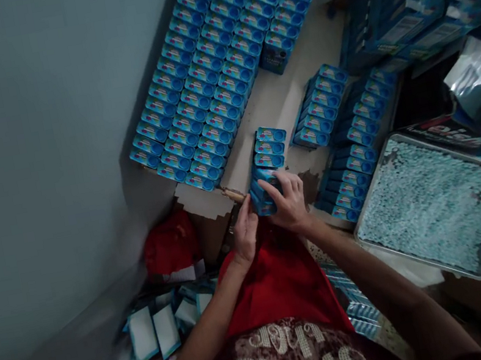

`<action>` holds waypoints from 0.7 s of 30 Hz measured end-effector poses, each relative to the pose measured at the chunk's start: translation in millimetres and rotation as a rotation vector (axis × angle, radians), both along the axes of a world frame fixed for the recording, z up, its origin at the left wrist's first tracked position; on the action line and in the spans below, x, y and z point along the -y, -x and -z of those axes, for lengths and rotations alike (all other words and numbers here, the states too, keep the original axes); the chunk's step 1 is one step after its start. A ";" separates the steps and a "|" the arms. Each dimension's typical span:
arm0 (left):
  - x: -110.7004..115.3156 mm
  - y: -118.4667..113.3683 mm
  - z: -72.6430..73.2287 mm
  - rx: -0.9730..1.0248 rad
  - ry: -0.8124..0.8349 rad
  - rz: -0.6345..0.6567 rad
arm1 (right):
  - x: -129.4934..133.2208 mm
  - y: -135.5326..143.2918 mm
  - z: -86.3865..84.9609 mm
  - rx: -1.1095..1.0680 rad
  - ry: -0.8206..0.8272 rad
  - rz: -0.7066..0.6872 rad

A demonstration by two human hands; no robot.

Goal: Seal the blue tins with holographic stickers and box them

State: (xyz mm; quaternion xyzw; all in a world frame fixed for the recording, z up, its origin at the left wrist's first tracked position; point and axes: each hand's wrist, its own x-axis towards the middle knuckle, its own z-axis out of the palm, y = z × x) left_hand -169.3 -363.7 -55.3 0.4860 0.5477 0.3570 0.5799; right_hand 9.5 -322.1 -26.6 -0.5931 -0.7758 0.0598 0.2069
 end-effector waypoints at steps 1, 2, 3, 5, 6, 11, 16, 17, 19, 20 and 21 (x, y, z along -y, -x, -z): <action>0.3 -5.9 2.6 -0.066 -0.077 0.049 | -1.5 -3.6 8.4 0.032 -0.028 -0.025; 0.4 -11.4 5.7 -0.127 -0.143 0.085 | -2.3 -7.8 13.6 0.061 -0.051 -0.053; 0.3 -16.1 8.9 -0.181 -0.192 0.101 | -2.4 -11.9 16.2 0.085 -0.067 -0.082; -1.2 -23.8 14.7 -0.256 -0.244 0.102 | -2.1 -18.2 17.6 0.119 -0.081 -0.126; -2.8 -26.6 17.1 -0.278 -0.252 0.099 | -2.5 -19.9 17.8 0.129 -0.075 -0.132; -18.1 -33.6 26.4 -0.369 -0.254 0.089 | -14.3 -14.5 15.7 0.168 0.146 -0.062; -34.6 -45.6 31.3 -0.367 -0.252 0.017 | -34.1 -9.7 -3.1 0.202 0.307 -0.105; -38.4 -50.0 31.5 -0.369 -0.236 -0.004 | -38.3 -11.0 -5.1 0.208 0.320 -0.127; -47.0 -59.9 31.3 -0.399 -0.198 -0.052 | -45.7 -14.6 -4.1 0.224 0.344 -0.143; -51.3 -64.8 30.9 -0.414 -0.180 -0.080 | -48.1 -16.6 -1.6 0.233 0.356 -0.136; -55.0 -69.0 29.9 -0.420 -0.162 -0.108 | -49.5 -18.5 1.5 0.239 0.366 -0.125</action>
